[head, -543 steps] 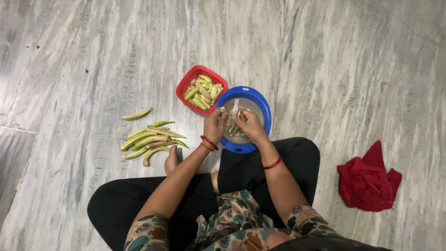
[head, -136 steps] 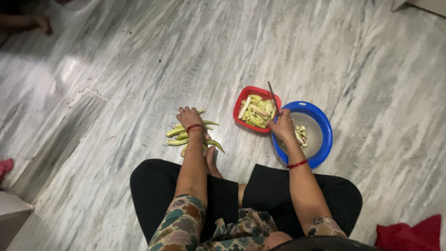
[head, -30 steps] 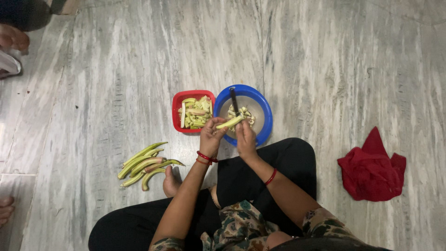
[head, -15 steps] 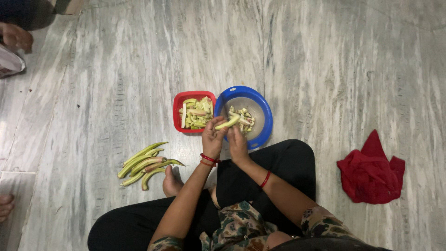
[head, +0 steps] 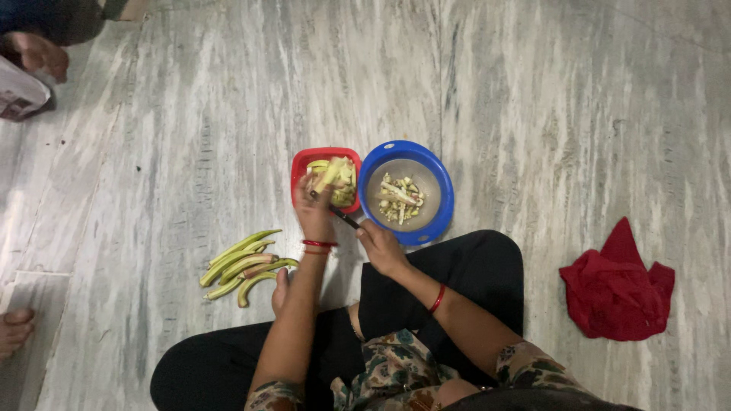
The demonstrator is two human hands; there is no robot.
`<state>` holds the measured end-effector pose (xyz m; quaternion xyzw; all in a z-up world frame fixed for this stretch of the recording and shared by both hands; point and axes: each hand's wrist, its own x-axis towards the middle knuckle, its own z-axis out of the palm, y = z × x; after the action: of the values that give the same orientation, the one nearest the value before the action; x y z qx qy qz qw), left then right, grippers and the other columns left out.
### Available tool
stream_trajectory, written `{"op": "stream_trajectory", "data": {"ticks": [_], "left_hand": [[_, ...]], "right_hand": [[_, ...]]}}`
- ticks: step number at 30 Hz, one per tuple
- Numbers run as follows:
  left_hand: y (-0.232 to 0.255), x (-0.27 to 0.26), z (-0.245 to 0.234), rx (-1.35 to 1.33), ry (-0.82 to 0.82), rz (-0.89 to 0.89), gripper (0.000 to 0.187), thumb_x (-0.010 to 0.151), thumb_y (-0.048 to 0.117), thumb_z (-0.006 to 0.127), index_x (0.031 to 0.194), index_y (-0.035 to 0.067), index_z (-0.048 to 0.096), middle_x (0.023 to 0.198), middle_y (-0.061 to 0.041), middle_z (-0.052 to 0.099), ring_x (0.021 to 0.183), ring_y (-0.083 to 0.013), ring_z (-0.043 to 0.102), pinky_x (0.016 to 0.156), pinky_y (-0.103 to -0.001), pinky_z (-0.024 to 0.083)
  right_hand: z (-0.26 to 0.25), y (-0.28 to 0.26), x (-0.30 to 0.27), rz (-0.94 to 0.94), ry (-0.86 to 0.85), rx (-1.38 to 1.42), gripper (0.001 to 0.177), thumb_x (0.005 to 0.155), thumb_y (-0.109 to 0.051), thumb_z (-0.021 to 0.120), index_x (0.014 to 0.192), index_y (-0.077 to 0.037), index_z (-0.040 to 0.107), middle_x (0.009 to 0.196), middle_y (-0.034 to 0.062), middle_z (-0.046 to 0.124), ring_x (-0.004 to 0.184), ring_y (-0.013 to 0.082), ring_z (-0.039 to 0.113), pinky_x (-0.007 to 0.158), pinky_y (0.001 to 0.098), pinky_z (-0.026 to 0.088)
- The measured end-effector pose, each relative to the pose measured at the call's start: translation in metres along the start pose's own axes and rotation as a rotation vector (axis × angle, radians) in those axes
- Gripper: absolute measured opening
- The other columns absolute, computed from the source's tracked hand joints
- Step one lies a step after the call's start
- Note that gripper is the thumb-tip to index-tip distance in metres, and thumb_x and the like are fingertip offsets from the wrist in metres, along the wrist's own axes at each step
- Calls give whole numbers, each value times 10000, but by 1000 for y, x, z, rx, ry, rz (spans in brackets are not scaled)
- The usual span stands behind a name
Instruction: The person peels the skin off a vegetable using a knife and then chops it into small pieces on a red tray while sitting on the floor.
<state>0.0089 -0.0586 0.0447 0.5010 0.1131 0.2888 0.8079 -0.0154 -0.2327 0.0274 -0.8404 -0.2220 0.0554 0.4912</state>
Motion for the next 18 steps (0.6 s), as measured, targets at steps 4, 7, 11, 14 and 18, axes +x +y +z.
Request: {"op": "stream_trajectory", "data": {"ticks": [4, 7, 11, 14, 18], "left_hand": [[20, 34, -51, -30, 136, 36, 417, 964, -34, 654, 1349, 0, 496, 1235, -137, 673, 1089, -194, 684, 929, -295, 595], [16, 42, -62, 84, 126, -3, 361, 954, -48, 670, 1291, -14, 548, 1204, -159, 694, 1045, -203, 718, 891, -289, 606], [8, 39, -52, 29, -13, -195, 348, 913, -84, 711, 1236, -41, 589, 1131, -166, 708, 936, -203, 711, 797, -299, 599], [10, 31, -43, -103, -84, -268, 398, 861, -75, 684, 1234, -5, 565, 1145, -127, 708, 946, -197, 733, 822, -291, 618], [7, 31, -40, -79, -47, -267, 443, 834, -100, 707, 1246, -13, 570, 1113, -142, 699, 936, -197, 719, 814, -295, 612]], "right_hand": [[-3, 29, 12, 314, -122, 164, 235, 1041, -276, 505, 1017, -80, 633, 707, 54, 607, 576, 193, 557, 541, 348, 447], [-3, 40, 34, 299, 1, 320, 254, 1039, -300, 532, 1005, -78, 650, 710, -6, 542, 606, 99, 487, 549, 292, 412], [-8, 22, 67, 264, 4, 266, 353, 1059, -356, 588, 970, -14, 600, 729, 41, 534, 643, 137, 490, 566, 342, 421], [-5, -3, 98, 44, 0, 152, 411, 1063, -424, 546, 1023, -27, 645, 782, 73, 651, 734, 179, 619, 671, 359, 499], [13, -15, 123, 139, -59, 48, 542, 1068, -522, 502, 964, -12, 655, 774, 136, 675, 736, 254, 674, 689, 396, 505]]}}
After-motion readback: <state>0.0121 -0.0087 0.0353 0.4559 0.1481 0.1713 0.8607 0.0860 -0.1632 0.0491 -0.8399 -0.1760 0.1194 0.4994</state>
